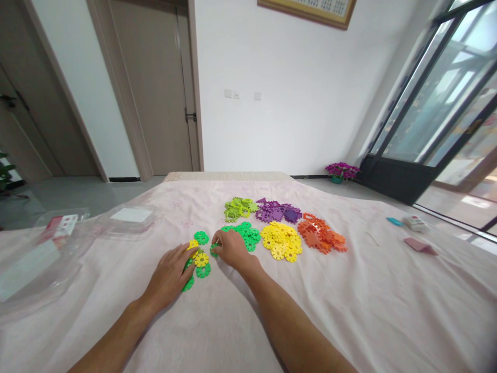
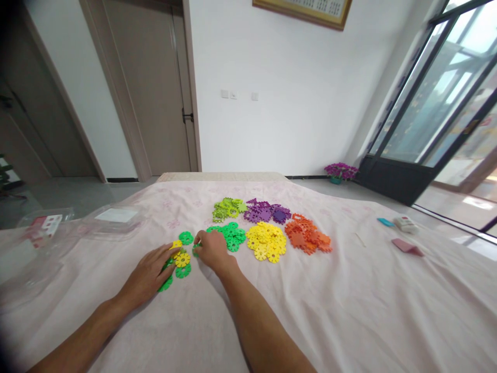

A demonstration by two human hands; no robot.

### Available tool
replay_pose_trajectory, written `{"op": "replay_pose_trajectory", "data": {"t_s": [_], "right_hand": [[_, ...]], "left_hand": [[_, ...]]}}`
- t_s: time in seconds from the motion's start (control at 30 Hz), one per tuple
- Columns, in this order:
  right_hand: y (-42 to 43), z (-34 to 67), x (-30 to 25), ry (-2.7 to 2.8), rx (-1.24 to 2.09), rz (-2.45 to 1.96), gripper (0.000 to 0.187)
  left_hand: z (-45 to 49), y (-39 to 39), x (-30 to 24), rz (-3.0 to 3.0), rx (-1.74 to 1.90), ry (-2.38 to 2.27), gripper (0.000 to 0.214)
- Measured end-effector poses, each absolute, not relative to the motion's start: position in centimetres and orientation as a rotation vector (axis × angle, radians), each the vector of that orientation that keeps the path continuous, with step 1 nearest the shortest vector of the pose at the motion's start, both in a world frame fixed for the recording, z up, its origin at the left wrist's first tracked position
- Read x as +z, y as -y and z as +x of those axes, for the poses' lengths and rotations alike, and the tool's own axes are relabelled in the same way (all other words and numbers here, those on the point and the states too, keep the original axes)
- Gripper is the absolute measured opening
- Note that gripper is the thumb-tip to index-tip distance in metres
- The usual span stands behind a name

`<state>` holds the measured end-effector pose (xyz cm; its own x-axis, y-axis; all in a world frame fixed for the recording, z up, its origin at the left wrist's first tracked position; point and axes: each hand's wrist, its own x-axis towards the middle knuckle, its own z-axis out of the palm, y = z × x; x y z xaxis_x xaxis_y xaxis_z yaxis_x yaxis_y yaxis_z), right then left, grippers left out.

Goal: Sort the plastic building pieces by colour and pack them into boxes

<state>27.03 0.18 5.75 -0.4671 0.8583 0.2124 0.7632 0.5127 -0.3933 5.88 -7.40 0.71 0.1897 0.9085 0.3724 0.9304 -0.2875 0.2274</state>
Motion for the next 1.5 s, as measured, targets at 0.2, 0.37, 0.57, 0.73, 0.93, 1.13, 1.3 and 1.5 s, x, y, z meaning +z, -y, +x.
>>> {"op": "replay_pose_trajectory", "data": {"t_s": [0.2, 0.37, 0.57, 0.73, 0.93, 1.13, 1.3, 1.5], "right_hand": [[-2.9, 30.5, 6.3, 1.946, 0.218, -1.556, 0.022], [-3.2, 31.0, 5.9, 1.890, 0.179, -1.455, 0.025], [-0.4, 26.6, 4.4, 2.262, 0.157, -1.157, 0.029], [1.0, 24.5, 2.7, 2.470, 0.122, -1.172, 0.026], [0.7, 24.3, 2.0, 2.412, 0.103, -1.222, 0.029], [0.5, 24.2, 1.9, 2.217, 0.207, -1.357, 0.031], [-0.2, 24.1, 2.3, 2.218, 0.252, -1.442, 0.032], [-0.5, 24.1, 2.5, 2.267, 0.230, -1.469, 0.038]], "left_hand": [[5.9, 7.4, 0.6, -2.378, -0.669, 1.866, 0.042], [5.9, 7.4, 0.8, -2.416, -0.739, 1.862, 0.040], [5.8, 7.4, 1.6, -2.377, -1.015, 1.977, 0.040], [5.7, 6.8, 1.9, -2.288, -1.046, 2.064, 0.044], [6.3, 4.4, 2.0, -2.321, -0.674, 2.119, 0.049], [7.3, 3.0, 1.4, -2.509, -0.604, 1.974, 0.046], [7.3, 3.9, 1.1, -2.598, -0.597, 1.819, 0.044], [7.0, 4.5, 1.6, -2.674, -0.537, 1.744, 0.042]]}}
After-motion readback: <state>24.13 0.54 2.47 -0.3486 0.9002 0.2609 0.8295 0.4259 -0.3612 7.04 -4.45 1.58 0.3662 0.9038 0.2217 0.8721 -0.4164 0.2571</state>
